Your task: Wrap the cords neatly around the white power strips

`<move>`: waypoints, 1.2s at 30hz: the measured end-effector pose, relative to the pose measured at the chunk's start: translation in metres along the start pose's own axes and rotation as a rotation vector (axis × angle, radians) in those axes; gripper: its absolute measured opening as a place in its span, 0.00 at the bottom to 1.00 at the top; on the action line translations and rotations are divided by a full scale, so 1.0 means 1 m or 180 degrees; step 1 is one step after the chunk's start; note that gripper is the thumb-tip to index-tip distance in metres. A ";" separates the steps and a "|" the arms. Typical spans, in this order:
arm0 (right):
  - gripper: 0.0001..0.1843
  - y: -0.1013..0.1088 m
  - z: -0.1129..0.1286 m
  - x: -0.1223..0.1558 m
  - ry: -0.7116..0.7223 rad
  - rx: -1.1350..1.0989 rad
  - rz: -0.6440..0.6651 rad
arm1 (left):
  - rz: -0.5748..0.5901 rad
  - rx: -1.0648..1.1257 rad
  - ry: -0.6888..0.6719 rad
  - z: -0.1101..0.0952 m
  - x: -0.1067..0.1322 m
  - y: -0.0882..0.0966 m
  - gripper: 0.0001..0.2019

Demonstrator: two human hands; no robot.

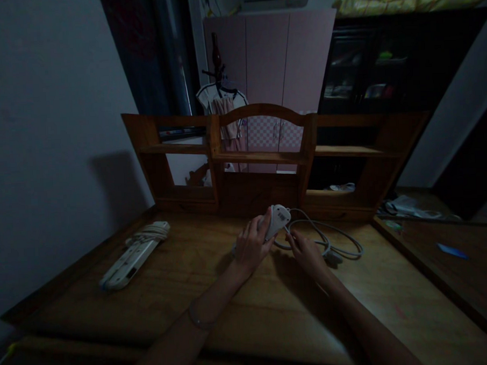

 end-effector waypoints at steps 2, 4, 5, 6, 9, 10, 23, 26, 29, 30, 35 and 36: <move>0.17 0.001 0.002 0.000 0.0024 0.0011 0.0004 | -0.0005 0.0047 -0.0013 0.000 0.000 -0.001 0.36; 0.17 0.003 0.004 0.000 0.0033 0.0029 0.0007 | 0.0018 0.0092 -0.0007 -0.001 0.000 -0.002 0.35; 0.17 0.003 0.005 0.000 0.0037 0.0038 0.0005 | 0.0038 0.0102 0.0002 -0.001 0.000 -0.003 0.35; 0.17 0.004 0.005 0.000 0.0043 0.0046 -0.0001 | 0.0058 0.0101 0.0020 -0.001 0.000 -0.003 0.35; 0.17 0.005 0.006 0.001 0.0074 0.0065 -0.0040 | 0.0117 0.0030 0.0105 0.000 0.000 -0.004 0.35; 0.18 0.005 0.006 0.001 0.0084 0.0074 -0.0056 | 0.0127 -0.0012 0.0144 0.000 0.000 -0.004 0.35; 0.21 -0.002 -0.002 0.003 0.0063 0.0484 -0.0021 | 0.0364 -0.0314 0.0409 0.011 -0.001 -0.021 0.46; 0.22 -0.006 -0.006 0.004 -0.0037 0.0554 0.0053 | 0.0521 -0.0325 0.0146 0.005 0.001 -0.025 0.46; 0.23 -0.013 -0.010 0.006 -0.0136 0.0530 0.0293 | 0.0578 -0.0268 -0.0085 -0.002 0.005 -0.023 0.45; 0.22 -0.016 -0.011 0.007 -0.0176 0.0526 0.0373 | 0.0583 -0.0253 -0.0105 -0.004 0.005 -0.022 0.45; 0.21 -0.019 -0.020 0.009 -0.0506 0.0642 0.0407 | 0.0568 -0.0242 -0.0046 -0.004 0.006 -0.018 0.45; 0.21 -0.016 -0.022 0.008 -0.0567 0.0623 0.0304 | 0.0560 -0.0247 -0.0040 -0.004 0.006 -0.017 0.45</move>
Point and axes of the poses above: each hand's wrist, its own x-axis away from the middle knuckle, its own y-axis out of the back of the hand, z = x × y, the point moved 6 cm from there along -x, towards the middle knuckle, and after that the axes turned 14 degrees about y, right-handed, at the moved point
